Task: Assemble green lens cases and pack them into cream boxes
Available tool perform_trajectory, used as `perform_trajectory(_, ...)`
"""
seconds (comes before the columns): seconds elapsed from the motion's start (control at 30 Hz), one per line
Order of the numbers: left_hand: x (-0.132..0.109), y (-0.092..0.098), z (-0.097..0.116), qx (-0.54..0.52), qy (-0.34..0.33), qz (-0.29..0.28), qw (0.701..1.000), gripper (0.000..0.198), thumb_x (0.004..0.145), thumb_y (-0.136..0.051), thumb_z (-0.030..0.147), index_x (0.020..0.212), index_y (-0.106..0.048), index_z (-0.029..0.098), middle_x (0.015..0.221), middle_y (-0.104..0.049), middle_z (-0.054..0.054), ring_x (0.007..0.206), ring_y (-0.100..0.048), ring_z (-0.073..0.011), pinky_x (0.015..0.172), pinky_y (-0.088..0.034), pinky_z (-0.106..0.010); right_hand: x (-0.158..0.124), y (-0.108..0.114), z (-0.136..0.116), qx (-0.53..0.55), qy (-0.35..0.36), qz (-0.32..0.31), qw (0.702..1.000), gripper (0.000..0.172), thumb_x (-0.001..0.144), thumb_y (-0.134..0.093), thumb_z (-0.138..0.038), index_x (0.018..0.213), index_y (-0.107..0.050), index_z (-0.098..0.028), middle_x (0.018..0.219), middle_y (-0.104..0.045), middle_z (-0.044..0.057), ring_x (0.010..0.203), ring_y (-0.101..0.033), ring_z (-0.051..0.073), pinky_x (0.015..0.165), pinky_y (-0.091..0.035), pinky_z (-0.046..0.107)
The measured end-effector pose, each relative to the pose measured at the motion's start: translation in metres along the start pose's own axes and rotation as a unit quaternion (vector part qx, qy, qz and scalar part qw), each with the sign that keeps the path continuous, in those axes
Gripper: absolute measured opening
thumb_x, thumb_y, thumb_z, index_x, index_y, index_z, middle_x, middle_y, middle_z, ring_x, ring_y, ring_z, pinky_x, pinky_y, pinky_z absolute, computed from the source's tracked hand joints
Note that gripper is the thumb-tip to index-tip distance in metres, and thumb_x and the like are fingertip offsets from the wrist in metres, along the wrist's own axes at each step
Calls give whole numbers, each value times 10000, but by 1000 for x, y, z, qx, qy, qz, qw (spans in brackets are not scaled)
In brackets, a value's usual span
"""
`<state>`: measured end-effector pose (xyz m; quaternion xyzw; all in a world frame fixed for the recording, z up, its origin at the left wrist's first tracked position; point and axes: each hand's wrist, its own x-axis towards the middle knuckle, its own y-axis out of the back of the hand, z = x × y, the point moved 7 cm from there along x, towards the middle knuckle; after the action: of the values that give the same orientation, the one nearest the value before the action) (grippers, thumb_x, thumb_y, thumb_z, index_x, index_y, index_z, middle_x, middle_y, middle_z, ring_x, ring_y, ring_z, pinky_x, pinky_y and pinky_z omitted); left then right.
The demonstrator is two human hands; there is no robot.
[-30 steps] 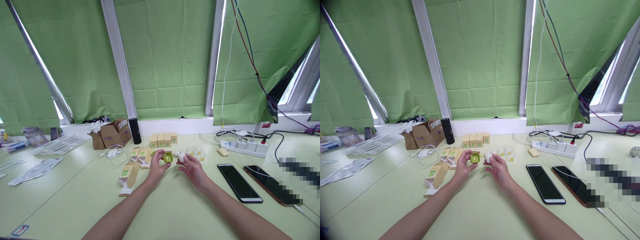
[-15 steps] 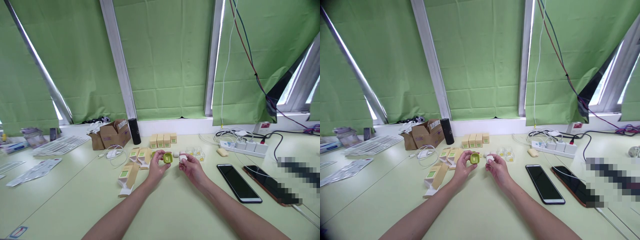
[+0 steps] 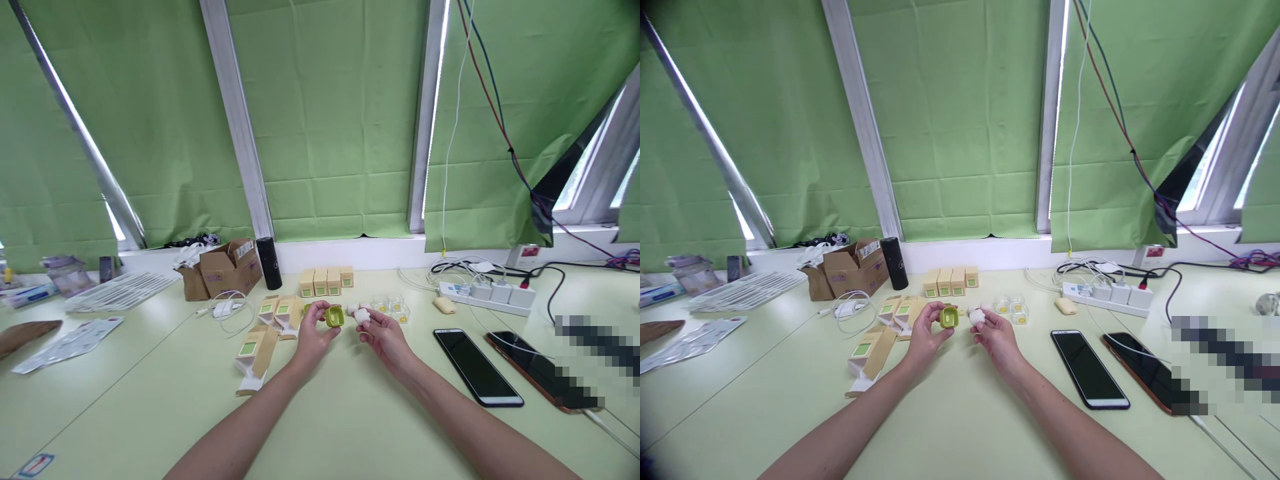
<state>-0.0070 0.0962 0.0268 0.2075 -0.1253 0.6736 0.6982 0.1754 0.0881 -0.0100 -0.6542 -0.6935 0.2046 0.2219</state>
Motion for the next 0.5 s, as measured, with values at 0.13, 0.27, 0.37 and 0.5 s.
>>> perform_trajectory(0.13, -1, 1, 0, 21, -8, 12, 1000, 463, 680, -750, 132, 1100, -577, 216, 1170, -710, -90, 1105, -654, -256, 994, -440, -402, -2, -3, -5, -27, 31, -8, 999, 565, 578, -960, -385, 1042, -712, -179, 909, -739, 69, 707, -612, 163, 585, -471, 278)
perform_trajectory(0.27, -1, 0, -2, 50, -24, 15, 998, 454, 682, -747, 112, 1106, -627, 219, 1167, -677, -82, 1103, -633, -252, 989, -441, -403, -2, -3, -9, -83, 65, 2, 994, 532, 607, -938, -472, 987, -707, -180, 855, -725, 62, 690, -585, 162, 554, -463, 277)
perform_trajectory(0.37, -2, -1, -1, 68, -40, 8, 997, 462, 678, -745, 89, 1108, -656, 232, 1165, -653, -72, 1100, -622, -249, 989, -456, -406, -2, -4, -11, -116, 85, 3, 990, 537, 607, -919, -533, 956, -713, -181, 834, -714, 61, 679, -581, 168, 529, -461, 279)
perform_trajectory(0.5, -4, -4, 5, 90, -57, -8, 994, 463, 679, -752, 85, 1110, -700, 247, 1170, -618, -65, 1107, -608, -249, 974, -490, -396, -2, -5, -12, -155, 112, 3, 981, 566, 613, -888, -616, 930, -722, -177, 761, -680, 44, 635, -554, 160, 496, -449, 276)
